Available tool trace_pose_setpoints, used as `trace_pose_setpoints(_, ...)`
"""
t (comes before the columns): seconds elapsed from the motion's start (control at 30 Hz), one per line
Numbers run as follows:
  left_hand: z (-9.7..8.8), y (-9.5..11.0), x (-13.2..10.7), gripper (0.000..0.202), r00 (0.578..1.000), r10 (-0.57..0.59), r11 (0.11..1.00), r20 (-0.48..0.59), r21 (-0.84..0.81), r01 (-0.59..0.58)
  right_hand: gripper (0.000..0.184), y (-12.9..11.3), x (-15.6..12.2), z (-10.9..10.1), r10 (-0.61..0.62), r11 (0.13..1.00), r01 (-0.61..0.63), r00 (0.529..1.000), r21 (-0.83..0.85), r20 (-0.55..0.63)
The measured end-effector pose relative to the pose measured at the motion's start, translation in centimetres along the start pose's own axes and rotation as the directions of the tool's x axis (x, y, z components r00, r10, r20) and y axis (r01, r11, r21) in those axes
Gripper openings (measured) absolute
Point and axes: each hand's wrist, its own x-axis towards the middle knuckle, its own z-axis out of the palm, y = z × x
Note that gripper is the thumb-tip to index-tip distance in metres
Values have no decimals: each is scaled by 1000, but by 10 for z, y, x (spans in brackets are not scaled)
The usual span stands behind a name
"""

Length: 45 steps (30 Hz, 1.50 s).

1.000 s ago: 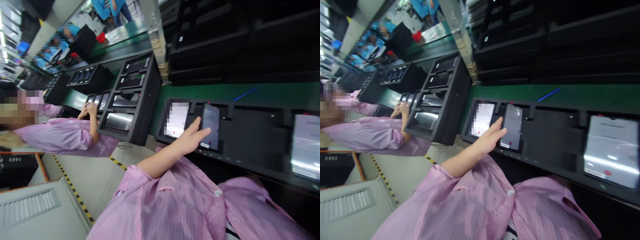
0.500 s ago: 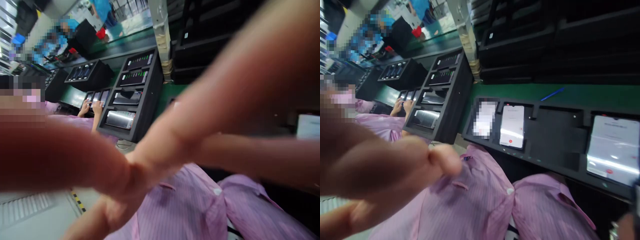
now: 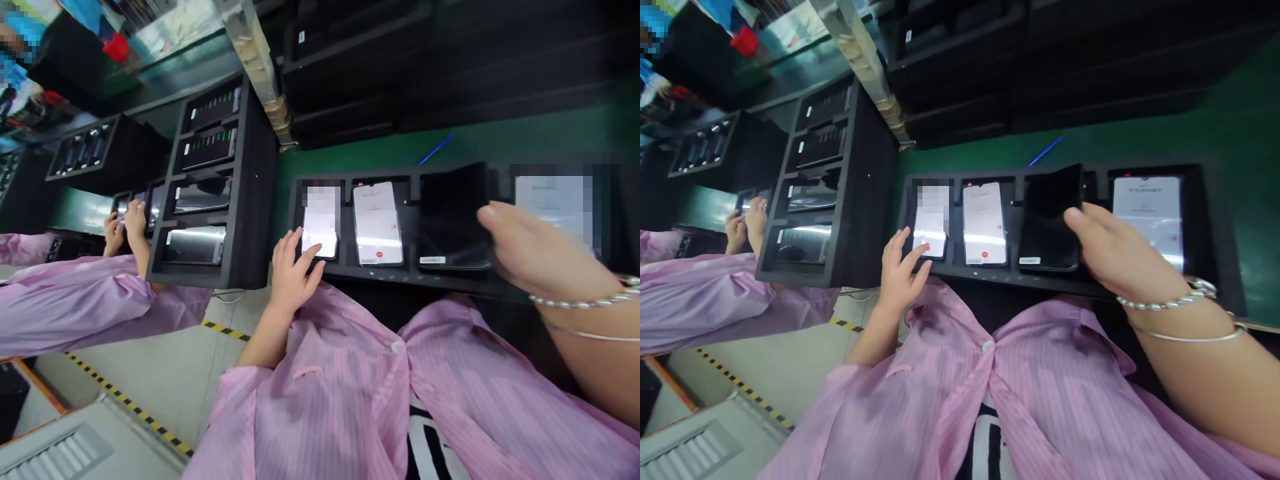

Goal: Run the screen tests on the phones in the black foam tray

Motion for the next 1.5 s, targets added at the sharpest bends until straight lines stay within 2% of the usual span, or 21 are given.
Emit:
trace_pose_setpoints(0.07,3,1,0,29,1000,-7,1000,-13,29,7,83,-3,0,-2,30,1000,-30,1000,4,5)
trace_pose_setpoints(0.1,3,1,0,29,1000,-4,999,-11,35,4,91,-5,-2,-4,7,1000,-6,1000,18,-7)
trace_pose_setpoints(0.17,1,0,1,29,1000,0,998,9,60,-1,103,-7,-10,-11,-138,990,139,987,5,-78)
trace_pose_setpoints(0.23,-4,1,1,30,999,13,994,36,112,-17,96,-8,-23,-18,-368,929,358,920,-93,-132)
trace_pose_setpoints(0.3,-9,6,5,38,995,80,985,57,150,-88,77,-6,-37,-22,-559,819,527,821,-227,-113)
trace_pose_setpoints(0.37,-10,16,12,52,978,193,971,74,131,-202,65,-1,-49,-19,-653,733,602,753,-318,-79)
trace_pose_setpoints(0.4,-9,23,17,58,964,253,960,83,104,-261,63,3,-54,-16,-664,712,602,745,-362,-68)
trace_pose_setpoints(0.5,5,45,31,60,923,371,927,101,19,-375,67,16,-62,-4,-648,686,546,760,-481,-61)
trace_pose_setpoints(0.57,20,56,36,55,913,395,918,98,0,-397,67,22,-63,1,-656,661,547,753,-513,-43)
trace_pose_setpoints(0.7,39,63,35,51,937,344,938,57,20,-346,57,25,-62,2,-676,587,593,734,-551,70)
trace_pose_setpoints(0.8,39,61,33,53,942,333,941,42,42,-335,66,29,-62,-7,-658,597,608,744,-523,114)
trace_pose_setpoints(0.9,38,60,35,57,935,353,933,35,63,-355,78,43,-66,-24,-645,650,566,764,-507,25)
trace_pose_setpoints(1.0,44,62,39,56,938,345,937,25,53,-346,79,63,-75,-42,-609,673,452,788,-585,-93)
trace_pose_setpoints(1.07,45,64,41,50,946,322,946,25,26,-323,76,75,-81,-49,-581,675,392,804,-625,-123)
trace_pose_setpoints(1.13,39,62,41,48,950,309,951,41,-32,-307,77,83,-85,-52,-576,668,384,809,-638,-116)
trace_pose_setpoints(1.2,25,53,40,52,949,311,946,60,-115,-303,80,87,-87,-51,-583,664,396,806,-635,-107)
trace_pose_setpoints(1.27,5,37,36,56,952,300,945,64,-152,-288,76,88,-89,-50,-604,649,413,790,-639,-103)
trace_pose_setpoints(1.33,-12,17,31,57,965,256,963,64,-108,-248,69,87,-90,-49,-598,647,420,797,-637,-82)
trace_pose_setpoints(1.4,-23,-1,24,55,982,170,985,79,-41,-168,73,82,-91,-48,-551,687,391,830,-613,-87)
trace_pose_setpoints(1.5,-22,-17,13,50,993,31,999,112,-18,-29,90,66,-91,-42,-465,790,318,868,-524,-175)
